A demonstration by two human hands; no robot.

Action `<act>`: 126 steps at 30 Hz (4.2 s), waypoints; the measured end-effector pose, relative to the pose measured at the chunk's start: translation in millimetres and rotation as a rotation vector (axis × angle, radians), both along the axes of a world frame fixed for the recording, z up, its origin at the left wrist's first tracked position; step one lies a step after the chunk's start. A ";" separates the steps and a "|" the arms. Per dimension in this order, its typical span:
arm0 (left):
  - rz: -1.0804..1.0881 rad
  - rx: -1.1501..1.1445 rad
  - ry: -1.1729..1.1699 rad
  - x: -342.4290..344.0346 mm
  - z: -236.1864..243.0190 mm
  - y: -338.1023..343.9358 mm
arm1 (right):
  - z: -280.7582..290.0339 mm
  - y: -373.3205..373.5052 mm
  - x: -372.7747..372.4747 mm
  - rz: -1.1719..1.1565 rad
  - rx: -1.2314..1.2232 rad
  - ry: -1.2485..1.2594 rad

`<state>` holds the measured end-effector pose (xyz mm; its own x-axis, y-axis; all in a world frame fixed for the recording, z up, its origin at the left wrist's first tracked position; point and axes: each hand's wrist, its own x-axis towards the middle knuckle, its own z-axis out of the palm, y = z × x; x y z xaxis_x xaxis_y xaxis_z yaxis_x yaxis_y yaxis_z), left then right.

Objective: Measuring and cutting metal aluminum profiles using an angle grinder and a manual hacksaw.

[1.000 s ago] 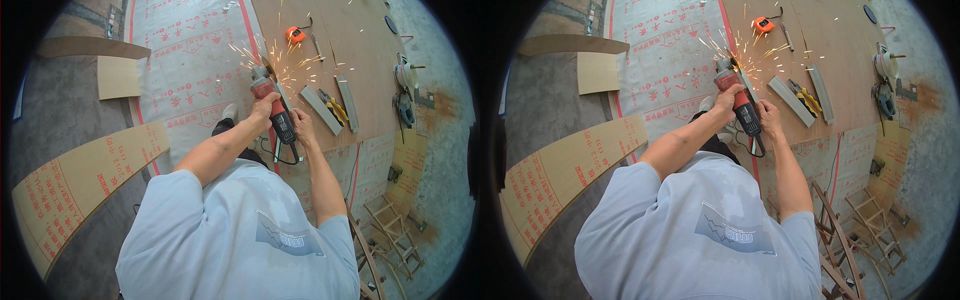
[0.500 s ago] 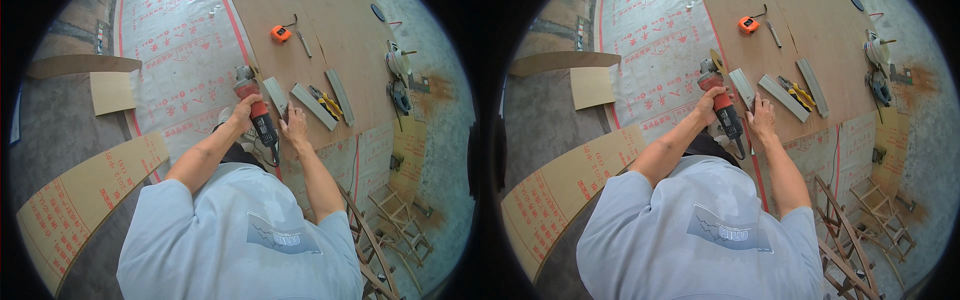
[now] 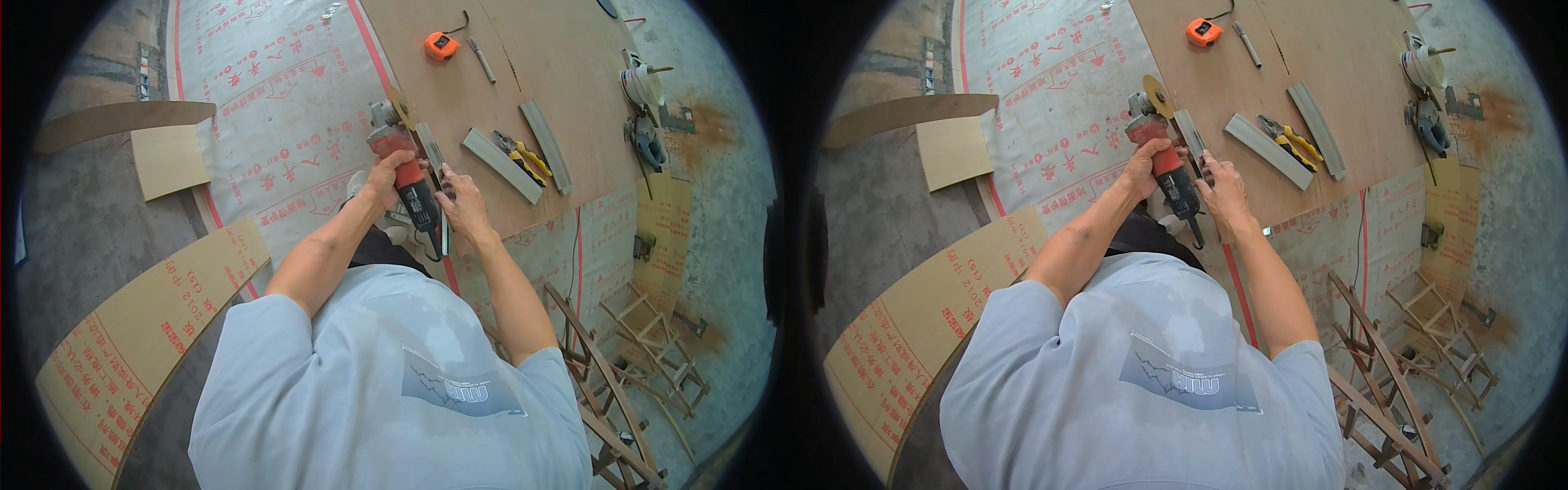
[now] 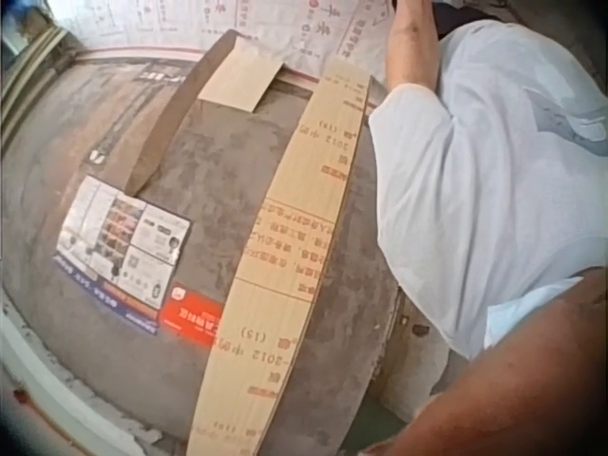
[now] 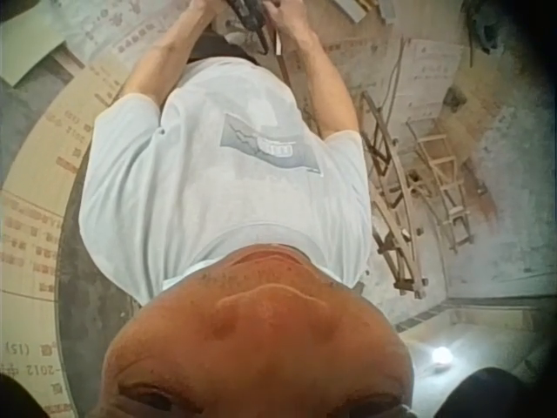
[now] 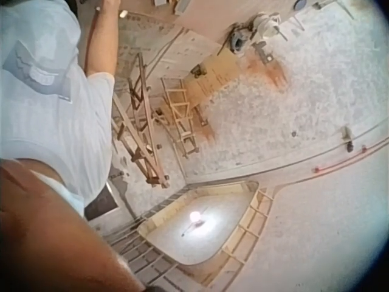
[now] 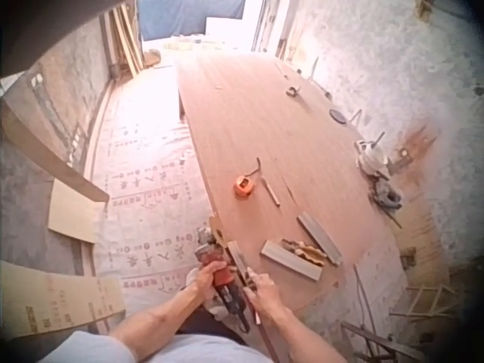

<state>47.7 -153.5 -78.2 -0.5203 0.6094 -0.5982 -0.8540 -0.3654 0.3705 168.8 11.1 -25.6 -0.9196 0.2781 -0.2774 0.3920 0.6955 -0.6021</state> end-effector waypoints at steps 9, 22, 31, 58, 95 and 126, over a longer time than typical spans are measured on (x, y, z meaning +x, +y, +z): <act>0.109 -0.009 0.023 -1.2 19.7 4.9 | 8.7 1.9 -1.8 -0.034 -0.053 -0.055; 0.060 -0.026 0.046 -3.6 6.9 4.9 | 9.5 1.4 -2.3 -0.027 -0.027 -0.061; 0.038 -0.024 0.053 -2.0 -2.1 1.5 | 5.7 1.0 -1.7 -0.027 -0.036 -0.056; 0.029 0.044 0.056 1.6 38.6 -8.8 | 29.6 -3.1 -9.5 -0.045 0.299 -0.051; -0.950 -0.461 1.756 18.6 87.5 158.3 | 51.2 302.6 155.4 -0.934 0.381 0.021; -0.325 -0.036 0.157 -159.8 134.8 156.7 | 23.5 216.0 -19.6 -0.011 0.573 -0.133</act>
<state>-112.0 3.2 56.6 -0.3898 0.7385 -0.5501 -0.8550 -0.0683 0.5141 149.2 227.1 -2.1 -0.8834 0.4271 -0.1927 0.4475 0.8910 -0.0765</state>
